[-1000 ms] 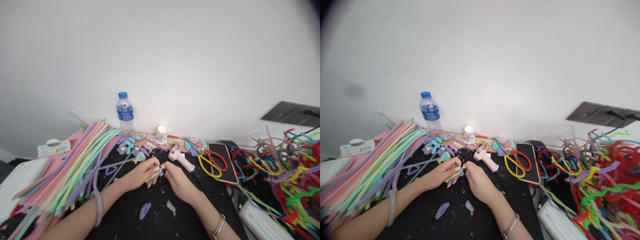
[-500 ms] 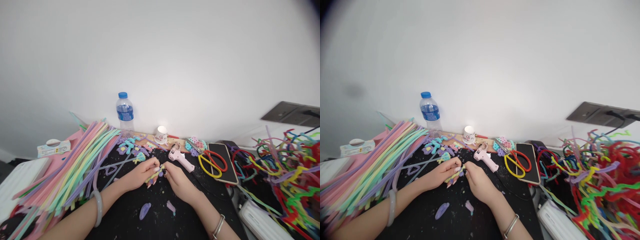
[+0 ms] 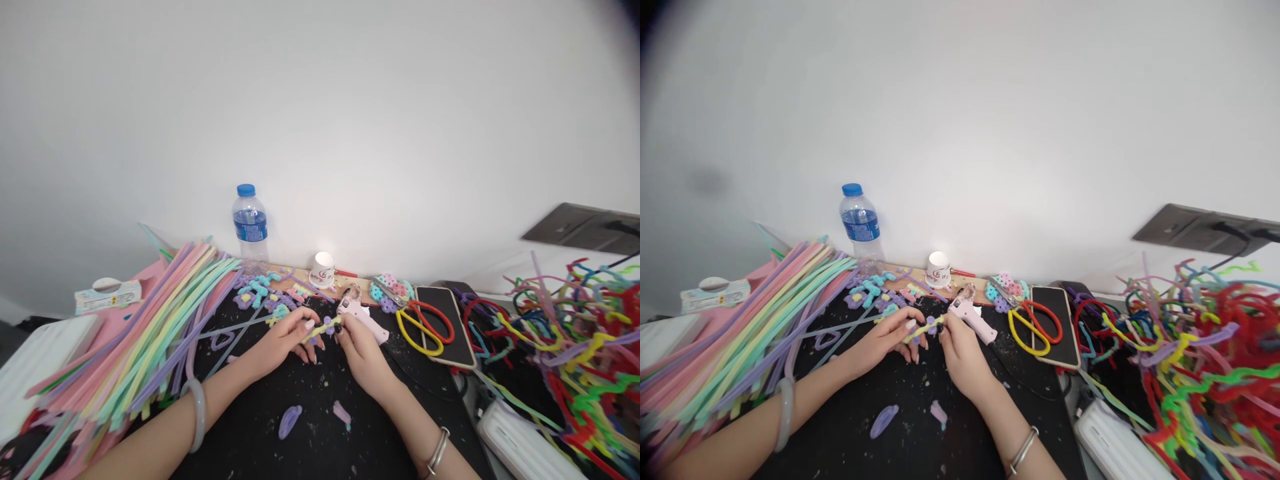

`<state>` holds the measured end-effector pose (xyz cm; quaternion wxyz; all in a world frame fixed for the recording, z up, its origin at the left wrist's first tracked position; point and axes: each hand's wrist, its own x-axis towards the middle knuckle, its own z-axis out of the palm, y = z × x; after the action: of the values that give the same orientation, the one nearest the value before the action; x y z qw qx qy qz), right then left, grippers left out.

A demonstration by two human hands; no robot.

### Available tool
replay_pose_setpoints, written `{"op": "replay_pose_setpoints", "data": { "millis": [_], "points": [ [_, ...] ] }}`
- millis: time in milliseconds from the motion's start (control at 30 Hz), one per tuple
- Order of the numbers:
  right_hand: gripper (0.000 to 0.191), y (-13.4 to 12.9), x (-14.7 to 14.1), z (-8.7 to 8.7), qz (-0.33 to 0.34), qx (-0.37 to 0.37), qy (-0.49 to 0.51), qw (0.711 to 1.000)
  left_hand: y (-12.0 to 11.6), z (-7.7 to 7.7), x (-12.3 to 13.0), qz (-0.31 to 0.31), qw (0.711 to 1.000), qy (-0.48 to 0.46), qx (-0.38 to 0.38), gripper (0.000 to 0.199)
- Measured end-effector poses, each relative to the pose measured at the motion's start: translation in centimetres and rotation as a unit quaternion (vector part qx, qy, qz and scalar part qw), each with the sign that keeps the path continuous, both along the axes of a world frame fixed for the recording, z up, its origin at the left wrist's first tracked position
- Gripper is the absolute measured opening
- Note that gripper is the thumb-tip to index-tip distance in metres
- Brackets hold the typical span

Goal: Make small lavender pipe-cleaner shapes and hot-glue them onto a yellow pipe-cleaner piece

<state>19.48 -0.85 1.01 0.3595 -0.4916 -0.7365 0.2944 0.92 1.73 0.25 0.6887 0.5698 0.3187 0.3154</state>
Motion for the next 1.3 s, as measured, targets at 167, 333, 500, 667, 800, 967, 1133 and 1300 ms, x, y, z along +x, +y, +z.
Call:
{"op": "replay_pose_setpoints", "data": {
  "millis": [167,333,500,667,800,967,1133,1300],
  "points": [
    [0.015,0.3,0.3,0.0,-0.039,-0.008,0.036,0.999,0.2,-0.1,0.1,0.022,1.0,0.004,-0.017,0.034],
    [0.016,0.4,0.3,0.0,-0.045,-0.021,0.052,0.997,0.5,-0.5,0.1,0.054,0.999,0.005,-0.003,0.03],
    [0.011,0.5,0.5,-0.4,-0.047,-0.033,0.063,0.996,0.8,-0.8,0.0,0.086,0.996,0.01,0.017,0.027],
    [0.009,0.5,0.9,-0.5,-0.04,-0.053,0.084,0.994,1.0,-0.9,-0.2,0.123,0.992,0.021,0.034,0.026],
    [0.009,0.5,0.9,-0.5,-0.039,-0.06,0.101,0.992,1.0,-0.9,-0.2,0.132,0.99,0.028,0.043,0.026],
    [0.011,0.7,0.8,-0.7,-0.038,-0.052,0.092,0.994,1.0,-1.0,-0.2,0.122,0.991,0.035,0.051,0.026],
    [0.013,0.7,0.7,-0.7,-0.034,-0.046,0.089,0.994,0.9,-0.9,-0.1,0.119,0.991,0.034,0.051,0.024],
    [0.016,0.7,0.6,-0.6,-0.034,-0.061,0.108,0.992,0.8,-0.6,0.0,0.126,0.99,0.042,0.055,0.027]
  ]
}}
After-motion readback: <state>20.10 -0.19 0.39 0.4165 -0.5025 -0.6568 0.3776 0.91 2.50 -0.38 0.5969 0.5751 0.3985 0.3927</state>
